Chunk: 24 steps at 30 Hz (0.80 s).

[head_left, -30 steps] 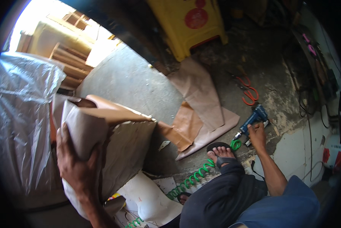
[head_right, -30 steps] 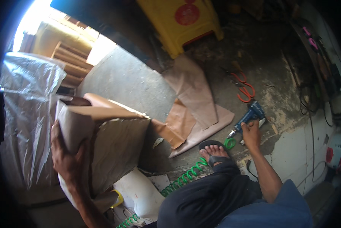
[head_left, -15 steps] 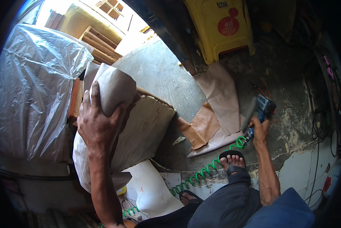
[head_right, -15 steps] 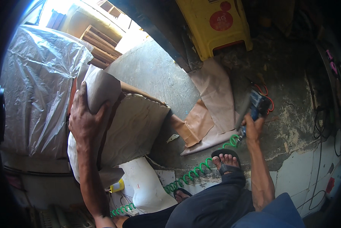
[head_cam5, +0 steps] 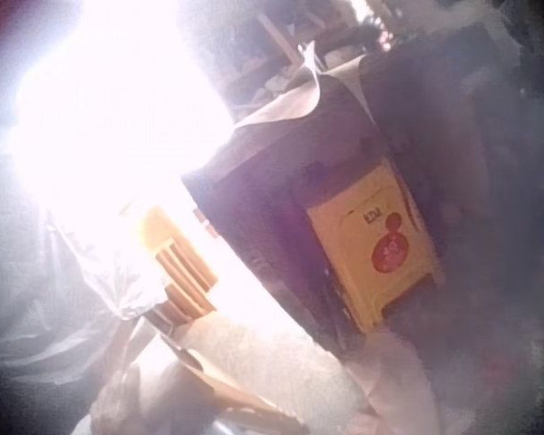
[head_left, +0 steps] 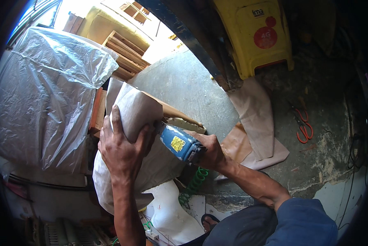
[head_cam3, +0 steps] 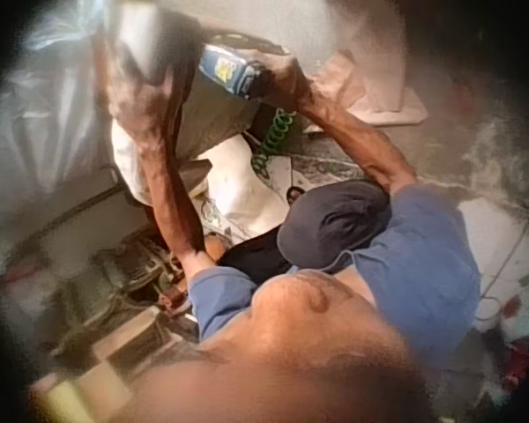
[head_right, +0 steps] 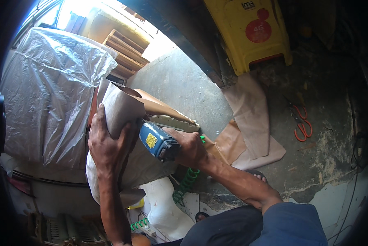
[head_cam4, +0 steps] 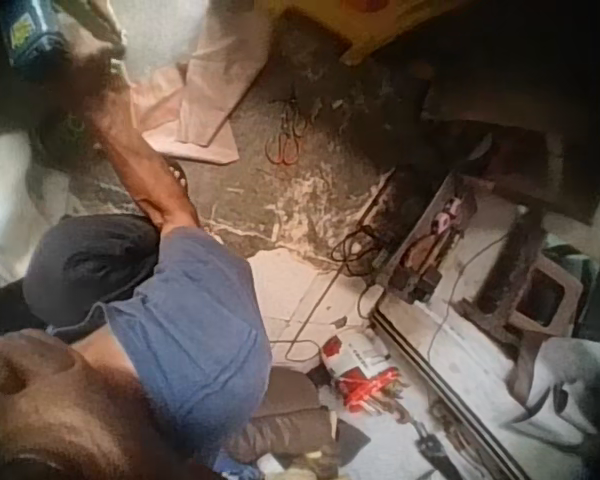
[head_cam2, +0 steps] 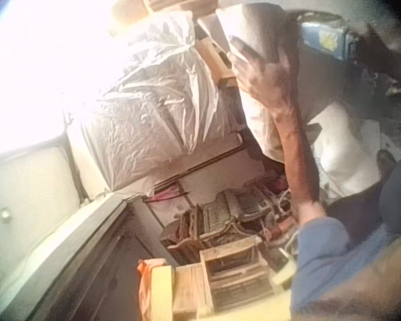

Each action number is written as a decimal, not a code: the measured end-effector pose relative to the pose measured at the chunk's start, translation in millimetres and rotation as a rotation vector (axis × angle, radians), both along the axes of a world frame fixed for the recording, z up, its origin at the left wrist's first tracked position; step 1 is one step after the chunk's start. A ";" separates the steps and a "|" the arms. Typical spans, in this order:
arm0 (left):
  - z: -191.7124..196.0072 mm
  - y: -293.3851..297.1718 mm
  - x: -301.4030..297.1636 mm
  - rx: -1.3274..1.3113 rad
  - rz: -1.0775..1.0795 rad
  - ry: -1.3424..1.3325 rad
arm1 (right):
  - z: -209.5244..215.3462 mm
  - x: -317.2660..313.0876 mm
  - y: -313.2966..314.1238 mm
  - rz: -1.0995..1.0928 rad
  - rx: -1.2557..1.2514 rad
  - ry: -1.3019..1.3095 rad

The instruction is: The person selects fabric pieces, then sits on the floor to upholster a chair. They wrap fabric around the chair frame, secure it with a staple gun, trim excess fabric with scissors, and use a hammer to adjust the fit.

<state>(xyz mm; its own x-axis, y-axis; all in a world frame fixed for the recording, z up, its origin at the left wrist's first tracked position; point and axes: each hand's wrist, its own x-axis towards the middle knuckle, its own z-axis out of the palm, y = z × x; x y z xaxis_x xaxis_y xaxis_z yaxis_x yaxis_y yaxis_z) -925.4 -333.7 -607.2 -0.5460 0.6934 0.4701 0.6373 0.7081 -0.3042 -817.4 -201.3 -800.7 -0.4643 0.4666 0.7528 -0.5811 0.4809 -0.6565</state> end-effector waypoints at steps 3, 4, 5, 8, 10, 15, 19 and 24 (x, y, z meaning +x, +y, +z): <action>0.2 0.8 -0.2 -0.011 -0.005 -0.020 | 0.6 -13.8 0.9 -0.139 -0.003 0.167; 0.6 0.8 -0.1 -0.012 -0.005 -0.033 | -1.8 -17.6 0.9 -0.110 0.014 0.136; 1.0 0.7 0.0 -0.016 -0.030 -0.031 | -5.0 -20.8 0.0 -0.079 0.018 0.119; 2.9 0.5 0.0 -0.037 -0.052 -0.031 | -16.4 -26.0 -2.5 -0.012 -0.025 0.105; 3.5 0.7 -0.4 -0.048 -0.038 -0.029 | -21.2 -27.2 -3.7 0.015 -0.052 0.105; 0.4 2.6 0.7 -0.038 0.009 -0.008 | -22.8 -26.6 -5.9 0.067 -0.105 0.086; 4.5 4.4 4.7 0.013 -0.031 -0.049 | -27.4 -20.6 -10.1 0.073 -0.147 0.077; 17.0 15.4 0.5 -0.320 -0.225 0.071 | -41.3 -15.4 -8.5 -0.021 -0.042 -0.029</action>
